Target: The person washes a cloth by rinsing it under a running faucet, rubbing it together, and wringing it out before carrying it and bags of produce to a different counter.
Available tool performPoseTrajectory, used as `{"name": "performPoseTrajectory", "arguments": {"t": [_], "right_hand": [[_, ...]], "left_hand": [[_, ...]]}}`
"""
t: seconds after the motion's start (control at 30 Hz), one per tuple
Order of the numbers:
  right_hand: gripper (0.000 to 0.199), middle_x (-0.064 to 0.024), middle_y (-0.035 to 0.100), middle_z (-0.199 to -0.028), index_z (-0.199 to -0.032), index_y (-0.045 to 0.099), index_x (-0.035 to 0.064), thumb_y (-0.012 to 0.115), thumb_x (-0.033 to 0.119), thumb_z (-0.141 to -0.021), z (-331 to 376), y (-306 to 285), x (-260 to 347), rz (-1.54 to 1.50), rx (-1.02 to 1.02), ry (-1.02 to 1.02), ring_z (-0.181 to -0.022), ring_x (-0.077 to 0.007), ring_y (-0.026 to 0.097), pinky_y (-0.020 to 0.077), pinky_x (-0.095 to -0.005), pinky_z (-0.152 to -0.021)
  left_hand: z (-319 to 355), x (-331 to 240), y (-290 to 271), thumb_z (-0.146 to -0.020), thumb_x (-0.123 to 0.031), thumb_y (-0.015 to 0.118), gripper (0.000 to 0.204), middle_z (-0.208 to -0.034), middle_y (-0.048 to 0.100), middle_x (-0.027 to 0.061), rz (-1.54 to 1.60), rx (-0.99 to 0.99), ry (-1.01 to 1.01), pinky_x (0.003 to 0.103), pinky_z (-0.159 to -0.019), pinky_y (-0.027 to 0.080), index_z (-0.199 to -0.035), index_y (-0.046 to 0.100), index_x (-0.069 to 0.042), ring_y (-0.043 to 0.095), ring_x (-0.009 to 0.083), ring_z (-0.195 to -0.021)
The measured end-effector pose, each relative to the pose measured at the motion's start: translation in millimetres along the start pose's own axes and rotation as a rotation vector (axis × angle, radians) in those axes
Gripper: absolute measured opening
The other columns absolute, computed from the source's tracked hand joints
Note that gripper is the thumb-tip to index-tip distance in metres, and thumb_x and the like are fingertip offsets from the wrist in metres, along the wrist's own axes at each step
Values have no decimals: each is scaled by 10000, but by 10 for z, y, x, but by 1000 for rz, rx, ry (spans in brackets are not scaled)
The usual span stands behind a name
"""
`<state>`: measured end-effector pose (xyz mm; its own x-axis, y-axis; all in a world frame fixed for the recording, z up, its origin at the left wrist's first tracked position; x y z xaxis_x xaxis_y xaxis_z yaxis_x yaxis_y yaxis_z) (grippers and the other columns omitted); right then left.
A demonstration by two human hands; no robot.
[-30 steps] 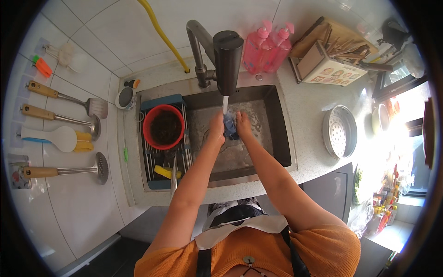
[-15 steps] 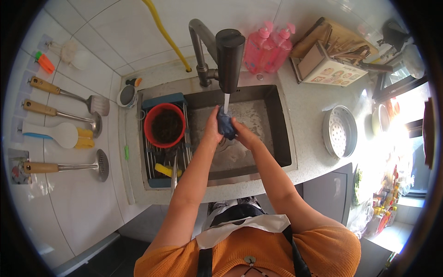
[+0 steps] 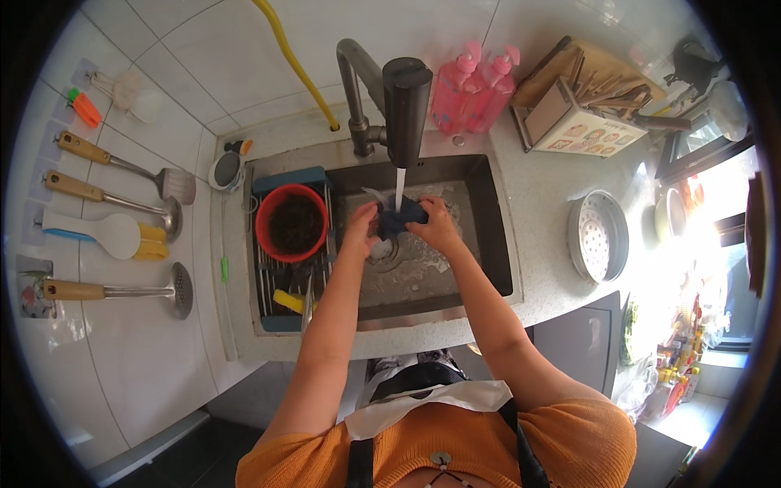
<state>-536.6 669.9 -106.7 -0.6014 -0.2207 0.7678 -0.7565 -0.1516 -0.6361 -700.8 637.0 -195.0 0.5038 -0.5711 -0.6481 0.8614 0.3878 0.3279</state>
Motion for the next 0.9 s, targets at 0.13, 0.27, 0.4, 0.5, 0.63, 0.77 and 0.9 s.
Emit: {"name": "performPoseTrajectory", "arguments": {"t": [0.13,0.27,0.4,0.5,0.63,0.77,0.9], "right_hand": [[443,-193,458,-1079,-893,524,-73,705,180,-578,-42,-125,363,-32,-35,-140,-971,-347,479,403,-372,-817],[399,-150,517,-997,-915,526,-45,696,158,-618,-117,-257,391,-358,-122,14,-906,-271,532,437,-333,-756],[331,-94,559,-893,-1000,499,-10,627,74,-707,-114,22,123,-1235,-150,502,-823,-196,568,471,-308,-709],[394,-111,539,-928,-1107,436,26,579,17,-740,-119,164,15,-1464,-240,577,-832,-186,563,486,-318,-701],[439,-111,511,-971,-1137,425,67,580,7,-731,-140,63,233,-1434,-311,371,-807,-177,550,486,-315,-669],[406,-73,511,-966,-1146,420,68,557,25,-765,-159,-64,392,-1327,-297,230,-812,-156,541,475,-285,-691],[371,-75,529,-955,-1138,424,65,546,49,-788,-58,168,204,-1379,-198,446,-826,-162,547,476,-300,-699]], "left_hand": [[-51,29,80,-781,-342,560,339,-1110,497,-21,66,55,73,401,-821,342,-1074,526,-175,425,166,-1039],[219,23,379,-828,-382,475,360,-1168,462,-2,204,181,-27,405,-857,326,-1136,488,-196,411,165,-1068],[164,203,489,-866,-437,358,425,-1151,493,38,492,236,-131,424,-905,337,-1166,473,-159,452,215,-1068],[158,56,583,-862,-483,325,474,-1209,456,64,612,461,129,447,-921,309,-1186,446,-160,376,218,-1162],[258,104,677,-843,-538,312,564,-1216,438,86,753,449,-34,457,-949,285,-1213,402,-122,355,238,-1175],[431,248,631,-841,-535,331,584,-1203,436,94,751,236,-175,396,-964,301,-1212,385,-88,392,260,-1135],[224,-10,661,-846,-541,290,555,-1195,457,90,789,527,117,417,-954,309,-1186,433,-127,422,263,-1110]]}}
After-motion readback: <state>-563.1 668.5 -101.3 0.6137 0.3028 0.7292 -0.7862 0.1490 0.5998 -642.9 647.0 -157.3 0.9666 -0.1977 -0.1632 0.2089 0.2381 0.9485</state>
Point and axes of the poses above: each hand's wrist, its own z-axis away from the middle knuckle, its own y-axis out of the palm, x = y × z, the point moved 8 cm from there along -z, towards the middle knuckle
